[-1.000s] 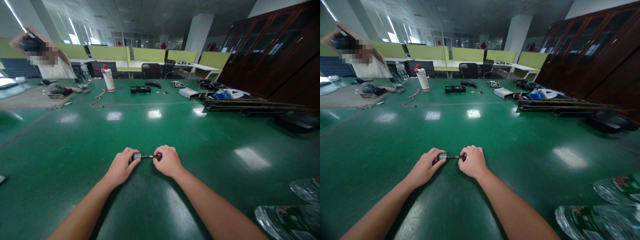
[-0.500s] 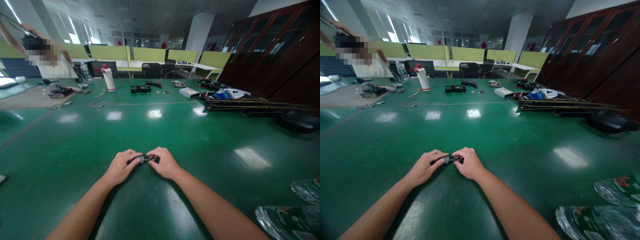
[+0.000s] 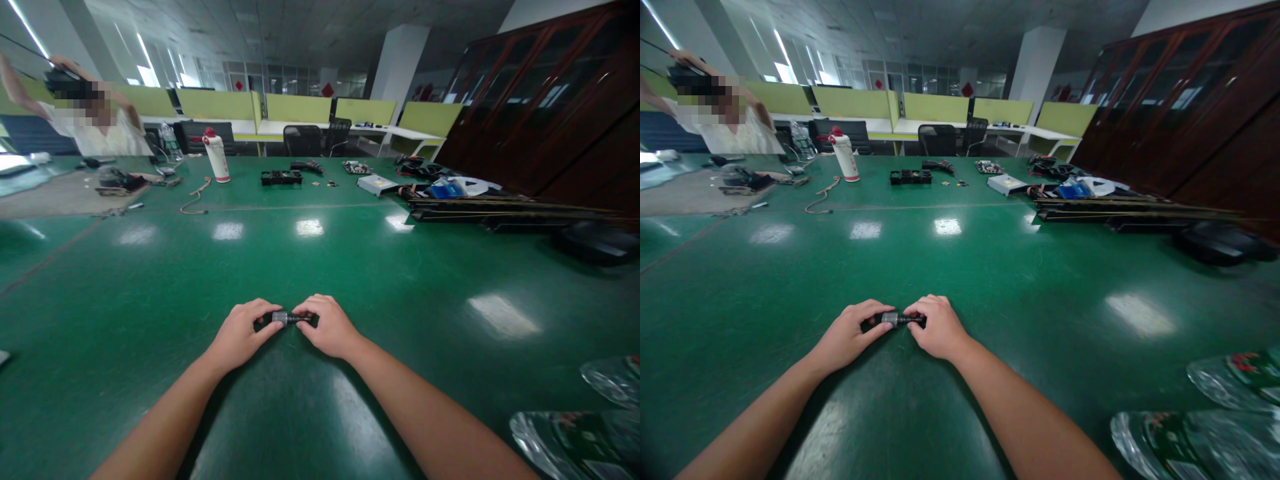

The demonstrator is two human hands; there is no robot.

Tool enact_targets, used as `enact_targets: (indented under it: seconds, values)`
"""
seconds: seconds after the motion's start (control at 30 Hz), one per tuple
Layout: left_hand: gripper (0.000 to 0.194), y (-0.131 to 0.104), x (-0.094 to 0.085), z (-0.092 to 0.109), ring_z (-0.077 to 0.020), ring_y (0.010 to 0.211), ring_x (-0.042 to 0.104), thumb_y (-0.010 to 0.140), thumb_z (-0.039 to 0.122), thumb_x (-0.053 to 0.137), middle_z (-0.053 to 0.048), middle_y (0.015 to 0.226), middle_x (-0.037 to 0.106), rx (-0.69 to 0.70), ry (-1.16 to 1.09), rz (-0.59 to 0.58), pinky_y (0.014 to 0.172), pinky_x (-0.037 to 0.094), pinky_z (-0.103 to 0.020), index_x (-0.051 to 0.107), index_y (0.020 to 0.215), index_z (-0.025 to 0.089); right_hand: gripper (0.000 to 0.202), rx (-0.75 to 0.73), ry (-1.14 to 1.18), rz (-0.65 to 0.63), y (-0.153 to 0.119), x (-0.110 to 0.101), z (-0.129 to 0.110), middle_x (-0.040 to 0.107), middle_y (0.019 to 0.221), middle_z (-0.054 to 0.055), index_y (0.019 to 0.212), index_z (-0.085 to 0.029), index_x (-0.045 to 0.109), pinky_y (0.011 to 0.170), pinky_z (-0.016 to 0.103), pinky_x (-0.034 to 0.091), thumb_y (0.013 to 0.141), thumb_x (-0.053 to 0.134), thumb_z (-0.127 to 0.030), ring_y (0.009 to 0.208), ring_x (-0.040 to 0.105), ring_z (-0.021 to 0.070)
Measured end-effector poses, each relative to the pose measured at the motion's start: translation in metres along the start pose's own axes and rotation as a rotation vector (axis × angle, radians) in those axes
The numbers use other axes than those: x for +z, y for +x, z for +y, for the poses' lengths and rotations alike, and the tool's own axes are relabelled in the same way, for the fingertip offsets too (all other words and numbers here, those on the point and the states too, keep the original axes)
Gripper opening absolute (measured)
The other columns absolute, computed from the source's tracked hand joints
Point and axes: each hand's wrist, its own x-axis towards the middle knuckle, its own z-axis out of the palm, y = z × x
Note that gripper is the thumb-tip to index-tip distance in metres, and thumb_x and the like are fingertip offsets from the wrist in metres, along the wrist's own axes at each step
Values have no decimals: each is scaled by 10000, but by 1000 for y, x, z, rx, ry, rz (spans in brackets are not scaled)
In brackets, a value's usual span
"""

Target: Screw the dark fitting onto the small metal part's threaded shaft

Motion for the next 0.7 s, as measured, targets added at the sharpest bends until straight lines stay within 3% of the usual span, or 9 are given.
enact_targets:
  seconds: [0.7]
  values:
    - [237,-1,1,-3,-180,845,617,888,363,639,-11,997,707,5,-19,-6,776,442,-295,695,1097,267,166,-32,-4,0,0,2,3,718,861,-7,895,-218,707,844,339,384,756,710,-126,838,611,166]
